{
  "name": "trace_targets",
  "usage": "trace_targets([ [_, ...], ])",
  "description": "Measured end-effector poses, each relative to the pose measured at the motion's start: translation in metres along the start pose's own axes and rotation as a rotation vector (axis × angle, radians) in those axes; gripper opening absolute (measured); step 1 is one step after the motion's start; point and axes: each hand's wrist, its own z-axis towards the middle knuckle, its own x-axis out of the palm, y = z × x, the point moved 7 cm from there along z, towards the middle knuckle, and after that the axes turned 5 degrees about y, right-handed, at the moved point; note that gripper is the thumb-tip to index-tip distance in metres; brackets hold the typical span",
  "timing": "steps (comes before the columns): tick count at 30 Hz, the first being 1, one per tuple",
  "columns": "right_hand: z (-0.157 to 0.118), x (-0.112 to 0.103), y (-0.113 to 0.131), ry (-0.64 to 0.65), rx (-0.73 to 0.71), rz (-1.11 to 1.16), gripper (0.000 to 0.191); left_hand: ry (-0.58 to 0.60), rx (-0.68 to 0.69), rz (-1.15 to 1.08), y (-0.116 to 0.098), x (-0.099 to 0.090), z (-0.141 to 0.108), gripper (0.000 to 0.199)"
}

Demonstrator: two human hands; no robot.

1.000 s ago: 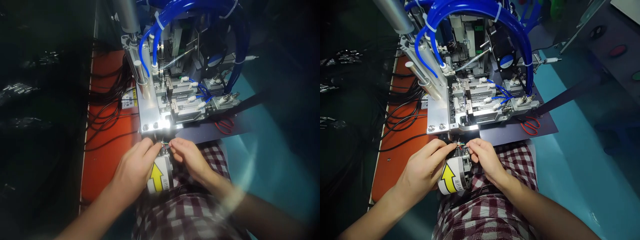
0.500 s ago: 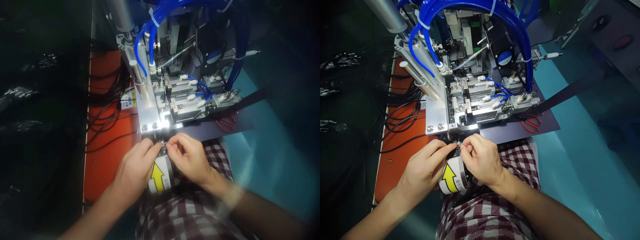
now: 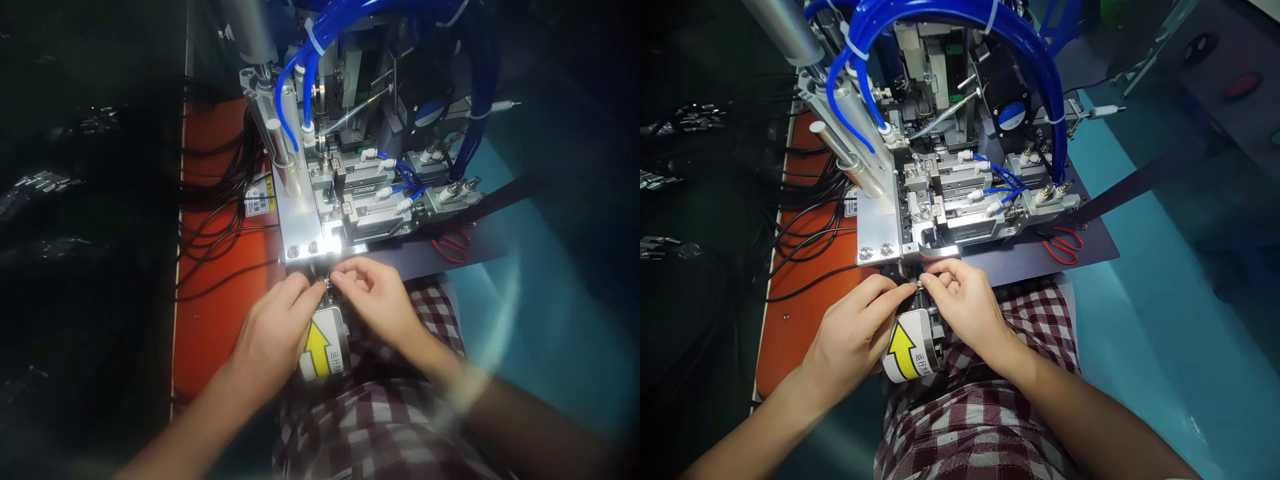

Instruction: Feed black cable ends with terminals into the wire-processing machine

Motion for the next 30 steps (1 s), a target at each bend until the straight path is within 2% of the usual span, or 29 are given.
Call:
trace_targets([
  [4, 0.001, 0.009, -0.003, -0.062, -0.021, 0.071, 0.014, 0.009, -0.009, 0.004, 0.001, 0.001, 0.000, 0.031],
  [6, 0.000, 0.011, -0.001, -0.064, -0.060, 0.060, 0.011, 0.006, -0.005, 0.005, 0.000, 0.001, 0.000, 0.030],
  [8, 0.000, 0.011, -0.003, -0.054, -0.035, 0.066, 0.011, 0.003, -0.001, 0.005, 0.000, 0.000, 0.000, 0.030],
  [10, 0.001, 0.010, -0.009, -0.020, 0.066, 0.105, 0.012, 0.010, 0.000, 0.005, -0.001, 0.000, 0.000, 0.030],
  [13, 0.003, 0.013, -0.021, 0.111, 0.221, 0.200, 0.018, 0.019, 0.002, 0.006, -0.001, 0.001, 0.000, 0.031],
  [15, 0.004, 0.015, -0.026, 0.188, 0.236, 0.247, 0.024, 0.021, 0.002, 0.006, 0.000, 0.001, 0.000, 0.031],
  [19, 0.005, 0.017, -0.027, 0.206, 0.109, 0.236, 0.038, 0.034, 0.000, -0.004, 0.001, 0.003, -0.001, 0.031],
  [23, 0.003, 0.020, -0.021, 0.133, 0.006, 0.199, 0.032, 0.027, -0.017, -0.028, 0.002, 0.001, -0.001, 0.025],
  [25, 0.002, 0.018, -0.018, 0.088, -0.040, 0.189, 0.028, 0.070, -0.054, -0.035, 0.003, 0.000, -0.001, 0.024],
  [28, 0.000, 0.015, -0.013, 0.047, -0.117, 0.090, 0.023, 0.139, -0.113, 0.036, 0.007, -0.001, -0.002, 0.030],
  [30, 0.000, 0.015, -0.013, 0.060, -0.124, 0.067, 0.023, 0.148, -0.094, 0.100, 0.006, -0.002, -0.002, 0.034],
])
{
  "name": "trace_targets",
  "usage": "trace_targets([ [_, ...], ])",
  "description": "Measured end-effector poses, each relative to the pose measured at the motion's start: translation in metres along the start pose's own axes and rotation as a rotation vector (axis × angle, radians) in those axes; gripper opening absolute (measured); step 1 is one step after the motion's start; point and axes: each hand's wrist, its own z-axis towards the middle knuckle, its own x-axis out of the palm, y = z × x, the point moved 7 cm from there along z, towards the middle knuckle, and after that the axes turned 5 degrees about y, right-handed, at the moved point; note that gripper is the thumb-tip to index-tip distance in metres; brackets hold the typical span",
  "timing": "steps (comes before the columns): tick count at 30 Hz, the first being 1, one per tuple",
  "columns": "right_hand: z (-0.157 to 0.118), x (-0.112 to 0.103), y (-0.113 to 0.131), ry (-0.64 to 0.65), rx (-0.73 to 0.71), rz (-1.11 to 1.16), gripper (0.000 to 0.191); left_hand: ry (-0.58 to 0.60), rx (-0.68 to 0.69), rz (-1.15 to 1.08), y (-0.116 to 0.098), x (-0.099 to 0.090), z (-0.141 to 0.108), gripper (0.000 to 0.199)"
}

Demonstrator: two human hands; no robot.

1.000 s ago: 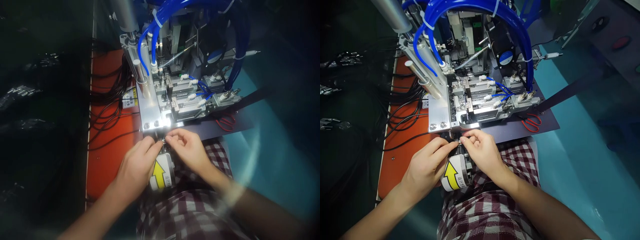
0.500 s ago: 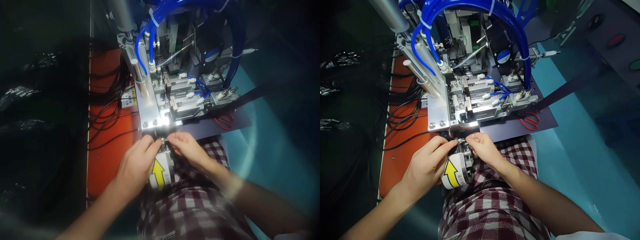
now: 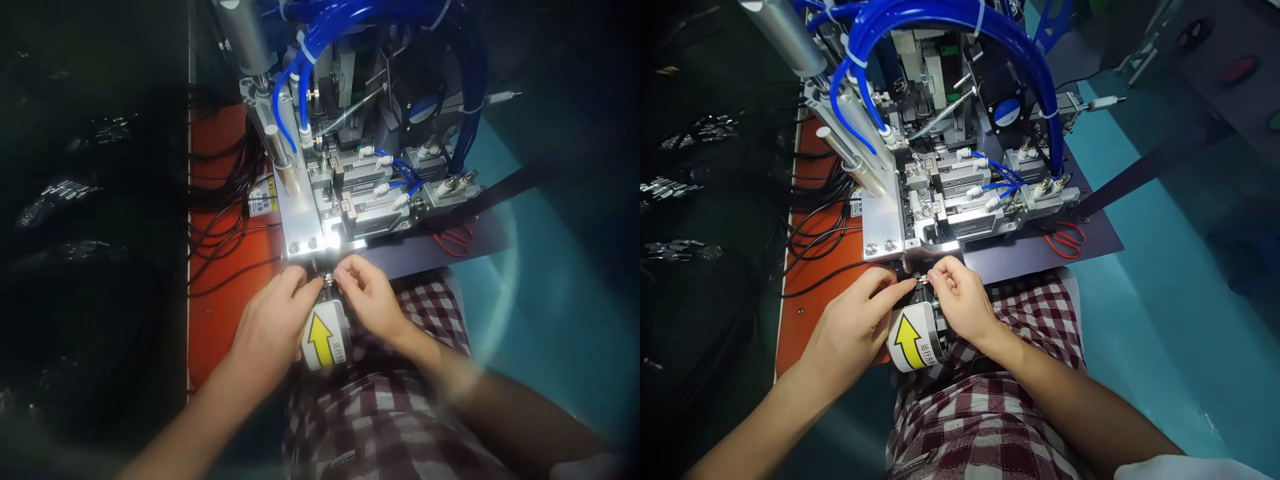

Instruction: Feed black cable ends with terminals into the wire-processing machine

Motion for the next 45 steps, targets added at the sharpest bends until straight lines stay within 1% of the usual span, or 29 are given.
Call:
trace_targets([
  [3, 0.001, -0.001, 0.000, 0.013, 0.005, 0.004, 0.024, -0.032, 0.063, 0.045, -0.003, 0.000, 0.000, 0.034],
  [6, 0.001, -0.002, 0.003, -0.009, -0.007, -0.010, 0.024, -0.074, 0.066, 0.081, -0.004, -0.002, 0.000, 0.031],
  [11, 0.003, 0.004, -0.007, 0.034, 0.167, 0.263, 0.029, -0.051, 0.035, 0.143, -0.005, 0.000, 0.001, 0.034],
  [13, 0.004, 0.005, -0.008, 0.063, 0.188, 0.311, 0.030, -0.047, 0.031, 0.147, -0.004, -0.001, 0.001, 0.034],
  [15, 0.004, 0.006, -0.007, 0.095, 0.174, 0.316, 0.031, -0.041, 0.026, 0.142, -0.004, -0.001, 0.002, 0.034],
  [17, 0.005, 0.007, -0.007, 0.099, 0.153, 0.298, 0.033, -0.037, 0.026, 0.133, -0.004, -0.001, 0.002, 0.033],
  [21, 0.004, 0.007, -0.008, 0.032, 0.102, 0.264, 0.031, -0.067, 0.029, 0.137, -0.005, -0.002, 0.003, 0.031],
  [23, 0.004, 0.008, -0.009, 0.024, 0.093, 0.290, 0.032, -0.081, 0.035, 0.143, -0.006, -0.003, 0.003, 0.030],
  [26, 0.005, 0.011, -0.011, 0.056, 0.110, 0.349, 0.033, -0.066, 0.061, 0.154, -0.008, -0.003, 0.003, 0.030],
  [29, 0.005, 0.011, -0.009, 0.082, 0.095, 0.361, 0.033, -0.057, 0.074, 0.157, -0.010, -0.005, 0.004, 0.033],
  [33, 0.003, 0.009, -0.005, 0.087, 0.062, 0.320, 0.031, -0.078, 0.028, 0.096, -0.010, -0.007, 0.004, 0.033],
  [38, -0.002, 0.001, 0.005, -0.018, -0.066, 0.076, 0.023, -0.073, -0.038, 0.018, -0.004, -0.002, 0.003, 0.030],
  [40, -0.001, 0.001, 0.002, -0.034, -0.031, 0.106, 0.024, -0.080, -0.043, -0.017, -0.002, 0.000, 0.004, 0.030],
  [43, 0.002, 0.006, -0.007, 0.019, 0.081, 0.265, 0.028, -0.084, -0.042, -0.098, 0.003, 0.001, 0.005, 0.029],
  [45, 0.003, 0.008, -0.008, 0.055, 0.102, 0.301, 0.030, -0.063, -0.035, -0.178, 0.007, 0.000, 0.002, 0.030],
])
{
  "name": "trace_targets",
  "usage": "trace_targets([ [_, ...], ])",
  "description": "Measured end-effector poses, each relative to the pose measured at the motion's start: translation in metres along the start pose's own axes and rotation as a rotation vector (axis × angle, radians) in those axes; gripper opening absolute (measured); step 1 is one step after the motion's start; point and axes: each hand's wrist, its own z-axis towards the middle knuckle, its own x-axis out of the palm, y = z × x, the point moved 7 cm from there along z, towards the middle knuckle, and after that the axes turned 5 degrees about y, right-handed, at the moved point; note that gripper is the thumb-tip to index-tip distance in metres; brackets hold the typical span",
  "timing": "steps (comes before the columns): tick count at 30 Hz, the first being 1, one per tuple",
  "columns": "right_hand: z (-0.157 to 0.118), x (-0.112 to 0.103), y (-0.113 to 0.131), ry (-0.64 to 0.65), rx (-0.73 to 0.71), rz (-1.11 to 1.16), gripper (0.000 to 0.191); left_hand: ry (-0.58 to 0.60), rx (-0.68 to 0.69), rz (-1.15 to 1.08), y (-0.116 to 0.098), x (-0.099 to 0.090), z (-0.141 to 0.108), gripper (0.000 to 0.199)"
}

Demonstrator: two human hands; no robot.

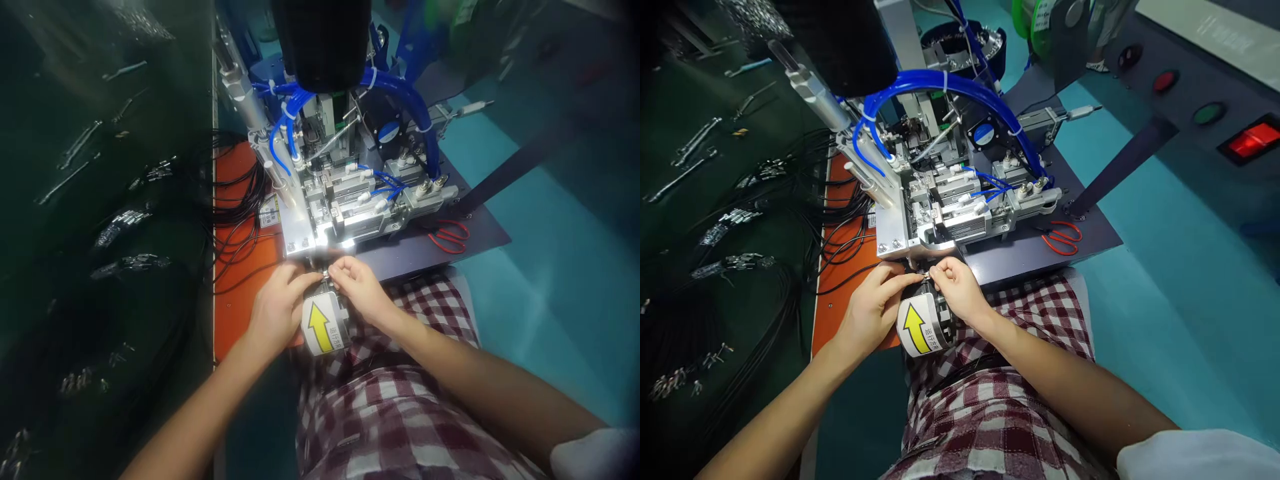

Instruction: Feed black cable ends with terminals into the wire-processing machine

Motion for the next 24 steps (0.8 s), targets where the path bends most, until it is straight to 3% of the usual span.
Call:
trace_targets([
  [3, 0.000, -0.001, 0.002, 0.010, -0.008, -0.002, 0.033, 0.041, -0.071, -0.104, 0.011, -0.004, -0.018, 0.030],
  [6, 0.000, -0.002, 0.002, 0.010, -0.004, -0.002, 0.032, 0.055, -0.287, -0.176, 0.036, -0.012, -0.051, 0.026],
  [8, 0.000, -0.003, 0.003, 0.013, 0.001, -0.003, 0.030, 0.077, -0.361, -0.198, 0.049, -0.018, -0.067, 0.026],
  [10, 0.000, -0.003, 0.003, 0.019, 0.006, -0.007, 0.028, 0.105, -0.287, -0.091, 0.050, -0.027, -0.068, 0.021],
  [13, 0.000, -0.002, 0.004, 0.020, 0.005, -0.018, 0.027, 0.146, -0.051, 0.383, 0.033, -0.037, -0.048, 0.026],
  [15, 0.000, -0.003, 0.004, 0.015, 0.003, -0.027, 0.026, 0.181, 0.029, 0.584, 0.025, -0.035, -0.036, 0.031],
  [19, -0.001, -0.003, 0.003, 0.008, 0.010, -0.036, 0.025, 0.149, 0.021, 0.599, 0.020, -0.026, -0.035, 0.033],
  [24, 0.002, -0.003, 0.000, -0.003, 0.037, -0.006, 0.027, -0.057, -0.051, 0.531, 0.030, -0.015, -0.061, 0.041],
])
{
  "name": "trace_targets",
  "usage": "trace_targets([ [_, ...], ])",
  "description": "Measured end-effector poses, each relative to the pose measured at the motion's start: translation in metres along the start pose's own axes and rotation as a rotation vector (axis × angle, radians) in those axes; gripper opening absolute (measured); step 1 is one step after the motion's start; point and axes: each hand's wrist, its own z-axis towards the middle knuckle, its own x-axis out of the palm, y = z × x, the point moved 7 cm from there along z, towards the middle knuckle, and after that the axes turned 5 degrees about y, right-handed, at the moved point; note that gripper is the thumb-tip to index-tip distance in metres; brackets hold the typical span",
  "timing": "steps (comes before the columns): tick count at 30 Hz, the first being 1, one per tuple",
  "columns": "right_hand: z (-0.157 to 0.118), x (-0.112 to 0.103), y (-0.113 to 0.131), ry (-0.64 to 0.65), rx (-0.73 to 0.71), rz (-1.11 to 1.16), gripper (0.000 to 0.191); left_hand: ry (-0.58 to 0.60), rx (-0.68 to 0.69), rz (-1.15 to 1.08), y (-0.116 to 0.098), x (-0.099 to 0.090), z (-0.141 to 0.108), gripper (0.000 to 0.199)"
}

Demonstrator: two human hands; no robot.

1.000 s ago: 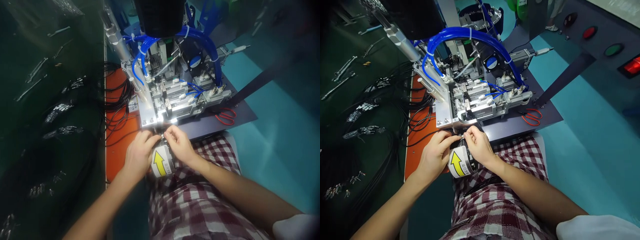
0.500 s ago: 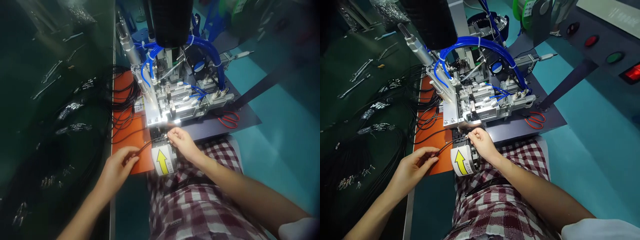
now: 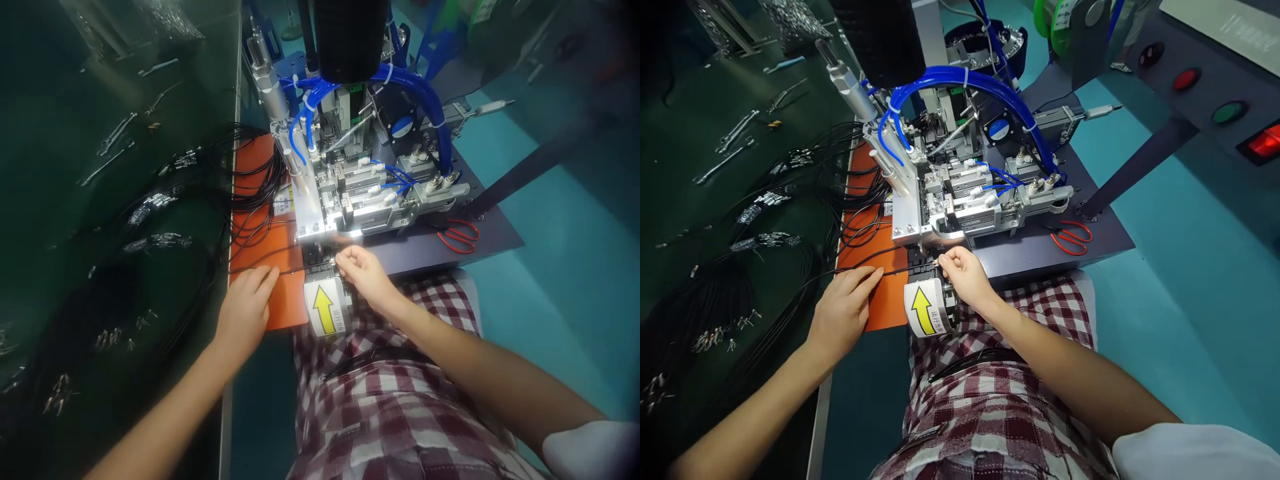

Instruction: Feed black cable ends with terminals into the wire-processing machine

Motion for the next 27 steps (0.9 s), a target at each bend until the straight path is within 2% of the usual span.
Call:
trace_targets([
  [3, -0.004, -0.005, -0.001, -0.009, 0.030, 0.025, 0.032, -0.108, -0.056, -0.063, 0.005, 0.003, -0.008, 0.043],
  [6, -0.021, -0.024, -0.011, -0.046, 0.077, 0.048, 0.038, -0.180, -0.068, -0.112, 0.006, 0.001, -0.009, 0.040],
  [10, -0.058, -0.062, -0.041, -0.150, 0.173, 0.057, 0.042, -0.219, -0.071, -0.154, 0.007, -0.002, -0.008, 0.038],
  [13, -0.077, -0.079, -0.063, -0.179, 0.238, 0.051, 0.042, -0.226, -0.078, -0.184, 0.007, -0.002, -0.008, 0.040],
  [16, -0.082, -0.085, -0.073, -0.181, 0.262, 0.041, 0.041, -0.233, -0.078, -0.207, 0.006, -0.002, -0.010, 0.040],
  [21, -0.084, -0.086, -0.069, -0.183, 0.263, 0.006, 0.040, -0.250, -0.072, -0.235, 0.009, -0.005, -0.008, 0.038],
  [23, -0.088, -0.085, -0.065, -0.178, 0.262, -0.012, 0.040, -0.243, -0.065, -0.261, 0.018, -0.004, 0.003, 0.037],
  [27, -0.097, -0.080, -0.060, -0.156, 0.259, -0.056, 0.039, -0.230, -0.065, -0.326, 0.042, 0.002, 0.042, 0.028],
])
